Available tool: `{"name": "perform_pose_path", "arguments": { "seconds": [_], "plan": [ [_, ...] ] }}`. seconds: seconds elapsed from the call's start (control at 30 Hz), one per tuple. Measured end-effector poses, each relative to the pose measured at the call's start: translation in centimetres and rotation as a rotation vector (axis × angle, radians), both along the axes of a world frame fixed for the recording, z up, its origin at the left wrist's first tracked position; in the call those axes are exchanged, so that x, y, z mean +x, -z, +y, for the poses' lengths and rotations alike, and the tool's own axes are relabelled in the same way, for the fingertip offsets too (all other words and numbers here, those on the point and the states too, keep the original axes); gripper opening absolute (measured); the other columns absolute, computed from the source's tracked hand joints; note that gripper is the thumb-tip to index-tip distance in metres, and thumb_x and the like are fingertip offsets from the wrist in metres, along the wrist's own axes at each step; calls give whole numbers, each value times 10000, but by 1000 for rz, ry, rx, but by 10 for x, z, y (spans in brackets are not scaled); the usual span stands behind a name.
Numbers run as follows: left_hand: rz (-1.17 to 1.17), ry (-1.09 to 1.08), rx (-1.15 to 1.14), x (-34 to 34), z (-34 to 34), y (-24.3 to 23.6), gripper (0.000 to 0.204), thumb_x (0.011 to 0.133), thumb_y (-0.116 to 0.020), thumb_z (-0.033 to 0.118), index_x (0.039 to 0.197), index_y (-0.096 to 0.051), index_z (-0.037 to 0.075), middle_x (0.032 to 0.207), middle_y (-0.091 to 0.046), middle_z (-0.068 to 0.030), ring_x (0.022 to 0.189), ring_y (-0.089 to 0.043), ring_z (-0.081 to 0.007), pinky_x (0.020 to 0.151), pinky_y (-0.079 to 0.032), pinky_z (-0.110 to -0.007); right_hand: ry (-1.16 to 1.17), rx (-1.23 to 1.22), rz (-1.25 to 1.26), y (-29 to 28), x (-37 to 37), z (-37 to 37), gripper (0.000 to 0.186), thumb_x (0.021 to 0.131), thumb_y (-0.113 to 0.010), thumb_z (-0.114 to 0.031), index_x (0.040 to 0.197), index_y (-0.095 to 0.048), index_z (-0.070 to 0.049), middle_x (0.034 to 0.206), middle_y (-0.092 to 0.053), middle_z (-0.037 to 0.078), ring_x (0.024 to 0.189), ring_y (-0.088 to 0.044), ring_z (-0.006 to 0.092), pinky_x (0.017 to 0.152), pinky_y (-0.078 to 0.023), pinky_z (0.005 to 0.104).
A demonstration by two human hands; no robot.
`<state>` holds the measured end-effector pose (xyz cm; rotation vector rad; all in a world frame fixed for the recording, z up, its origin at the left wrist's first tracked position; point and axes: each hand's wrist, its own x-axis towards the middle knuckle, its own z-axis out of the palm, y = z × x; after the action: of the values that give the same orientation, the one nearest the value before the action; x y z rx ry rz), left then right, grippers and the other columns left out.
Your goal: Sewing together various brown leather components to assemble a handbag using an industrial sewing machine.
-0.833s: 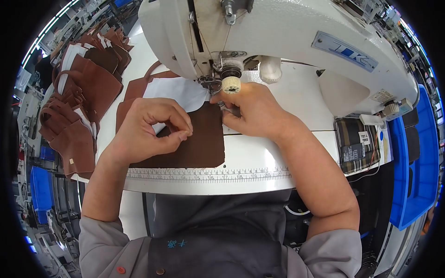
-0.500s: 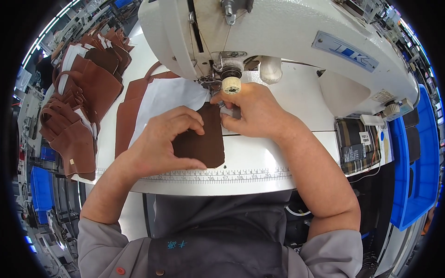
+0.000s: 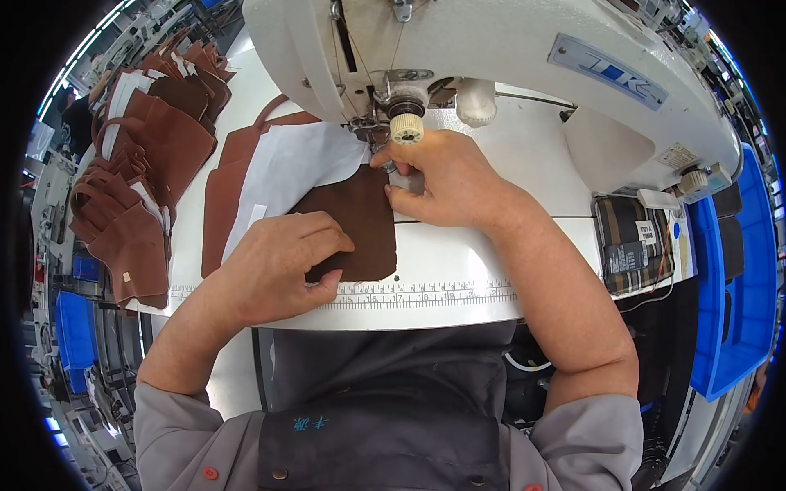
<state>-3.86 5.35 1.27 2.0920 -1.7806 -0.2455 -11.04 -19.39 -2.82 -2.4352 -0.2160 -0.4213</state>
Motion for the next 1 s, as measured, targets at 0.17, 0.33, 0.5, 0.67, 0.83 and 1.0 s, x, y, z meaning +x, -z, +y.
{"name": "perform_pose_path", "arguments": {
  "seconds": [0.17,0.33,0.5,0.67,0.83,1.0],
  "plan": [
    [-63,82,9,-8,3,-1,272,733,-721,52,996,-655,24,897,-627,-80,806,-663,-297,658,-539,-394,-10,-44,-12,0,0,-1,329,712,-702,-186,1027,-721,-94,742,-598,59,642,-627,237,603,-508,369],
    [-102,55,29,-7,0,5,157,733,-718,45,881,-678,15,835,-624,-93,758,-667,-292,649,-544,-384,-12,-74,-57,3,0,-2,322,710,-702,-184,1021,-719,-104,750,-598,56,659,-623,249,621,-508,385],
    [90,11,-13,-3,-2,0,81,734,-690,-2,815,-693,0,802,-650,-104,699,-678,-254,621,-552,-345,-5,-67,-30,2,-1,-1,317,712,-697,-181,1020,-717,-109,750,-594,53,660,-620,252,628,-511,384],
    [200,-26,-4,0,-2,-1,108,727,-672,-38,832,-690,-16,830,-682,-105,700,-681,-235,620,-546,-319,-15,-72,-50,2,-1,-3,312,712,-688,-173,1013,-718,-100,755,-600,57,660,-619,255,633,-515,382],
    [94,-285,-505,19,-9,-9,67,777,-646,21,842,-637,7,816,-683,-109,700,-679,-254,636,-521,-303,-22,-69,-25,-1,-1,-2,314,714,-667,-161,1013,-714,-80,740,-602,79,646,-629,272,627,-516,388],
    [-28,-356,-592,41,-20,-19,69,954,-592,52,1003,-615,8,844,-690,-130,683,-665,-290,652,-518,-353,-19,-44,40,3,-2,-3,307,784,-661,-108,1081,-666,-28,807,-554,54,610,-562,183,575,-469,306]
  ]
}}
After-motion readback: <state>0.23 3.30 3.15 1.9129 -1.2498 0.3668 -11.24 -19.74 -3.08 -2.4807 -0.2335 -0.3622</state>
